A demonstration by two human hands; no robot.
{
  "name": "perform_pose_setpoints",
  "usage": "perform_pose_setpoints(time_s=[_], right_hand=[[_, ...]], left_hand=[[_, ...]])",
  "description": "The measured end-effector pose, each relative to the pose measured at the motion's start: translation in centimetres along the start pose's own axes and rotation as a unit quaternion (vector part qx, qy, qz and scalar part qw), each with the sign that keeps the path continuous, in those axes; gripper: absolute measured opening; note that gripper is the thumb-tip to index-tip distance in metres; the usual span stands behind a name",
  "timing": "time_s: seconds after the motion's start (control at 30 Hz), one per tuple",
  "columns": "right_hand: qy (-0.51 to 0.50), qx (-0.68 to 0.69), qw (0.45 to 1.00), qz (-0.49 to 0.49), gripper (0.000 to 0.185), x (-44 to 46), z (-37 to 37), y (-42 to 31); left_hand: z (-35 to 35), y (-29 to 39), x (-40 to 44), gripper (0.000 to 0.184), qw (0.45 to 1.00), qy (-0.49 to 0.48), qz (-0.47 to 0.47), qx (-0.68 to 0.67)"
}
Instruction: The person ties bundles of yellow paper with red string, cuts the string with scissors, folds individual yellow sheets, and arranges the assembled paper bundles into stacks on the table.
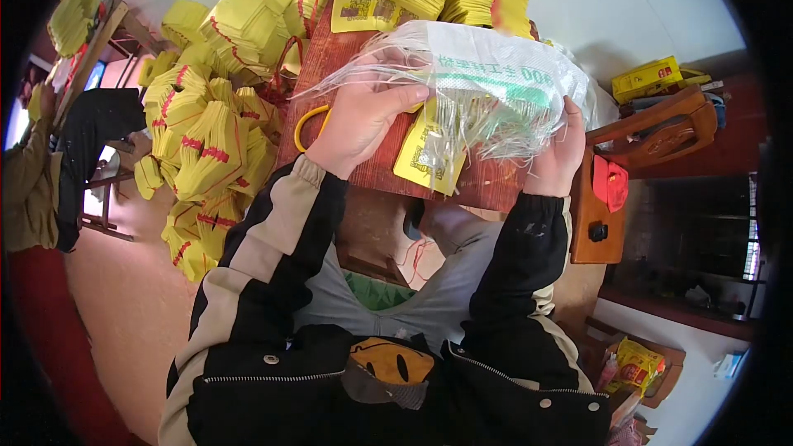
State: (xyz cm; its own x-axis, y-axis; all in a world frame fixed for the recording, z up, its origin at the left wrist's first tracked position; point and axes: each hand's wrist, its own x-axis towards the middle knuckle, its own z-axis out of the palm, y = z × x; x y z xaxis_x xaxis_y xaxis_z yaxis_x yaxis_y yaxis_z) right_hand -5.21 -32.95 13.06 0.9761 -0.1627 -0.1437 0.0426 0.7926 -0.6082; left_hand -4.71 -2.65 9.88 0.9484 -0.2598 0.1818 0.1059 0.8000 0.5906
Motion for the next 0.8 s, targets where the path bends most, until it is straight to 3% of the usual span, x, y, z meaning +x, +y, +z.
perform_pose_setpoints(time_s=[0.07,0.13,0.2,0.23,0.3,0.37,0.43,0.5,0.53,0.6,0.73,0.8], right_hand=[[-0.029,0.012,0.999,0.013,0.036,0.4,-0.2,-0.1],[0.062,-0.041,0.995,-0.065,0.036,0.3,1.6,-0.3],[0.039,-0.064,0.991,-0.108,0.036,2.0,2.6,-1.9],[0.017,-0.088,0.985,-0.146,0.036,2.7,4.0,-2.4],[-0.012,-0.121,0.977,-0.176,0.037,4.3,8.5,-4.5],[-0.006,-0.309,0.878,-0.365,0.037,7.1,11.7,-6.3],[-0.033,-0.382,0.800,-0.461,0.035,12.2,14.3,-8.9],[-0.063,-0.452,0.734,-0.504,0.035,20.0,15.3,-11.4],[-0.084,-0.489,0.698,-0.516,0.036,24.2,15.1,-12.5],[-0.101,-0.536,0.668,-0.506,0.038,29.8,12.7,-12.6],[0.072,-0.514,0.754,-0.402,0.051,23.4,10.2,-0.8],[0.091,-0.481,0.796,-0.357,0.060,18.6,8.8,4.2]], left_hand=[[-0.2,0.2,-0.1,0.042,0.999,0.009,0.004,0.044],[-0.4,0.3,-0.2,0.042,0.996,0.014,0.006,0.088],[-1.2,0.0,-0.1,0.046,0.973,0.035,-0.001,0.228],[-1.6,0.0,-0.3,0.046,0.973,0.033,0.000,0.229],[-2.5,-0.2,-1.0,0.051,0.905,0.003,-0.074,0.419],[-3.0,-0.4,-2.1,0.050,0.790,-0.075,-0.195,0.577],[-6.0,-3.1,-3.7,0.031,0.702,-0.199,-0.162,0.664],[-4.1,-2.6,-3.8,0.036,0.650,-0.372,-0.238,0.618],[-6.1,-4.7,-4.5,0.036,0.691,-0.394,-0.258,0.549],[-4.8,-5.0,-4.3,0.030,0.668,-0.408,-0.317,0.536],[-3.8,-3.8,-3.4,0.017,0.679,-0.375,-0.230,0.587],[-3.3,-3.8,-2.8,0.014,0.626,-0.263,-0.146,0.720]])
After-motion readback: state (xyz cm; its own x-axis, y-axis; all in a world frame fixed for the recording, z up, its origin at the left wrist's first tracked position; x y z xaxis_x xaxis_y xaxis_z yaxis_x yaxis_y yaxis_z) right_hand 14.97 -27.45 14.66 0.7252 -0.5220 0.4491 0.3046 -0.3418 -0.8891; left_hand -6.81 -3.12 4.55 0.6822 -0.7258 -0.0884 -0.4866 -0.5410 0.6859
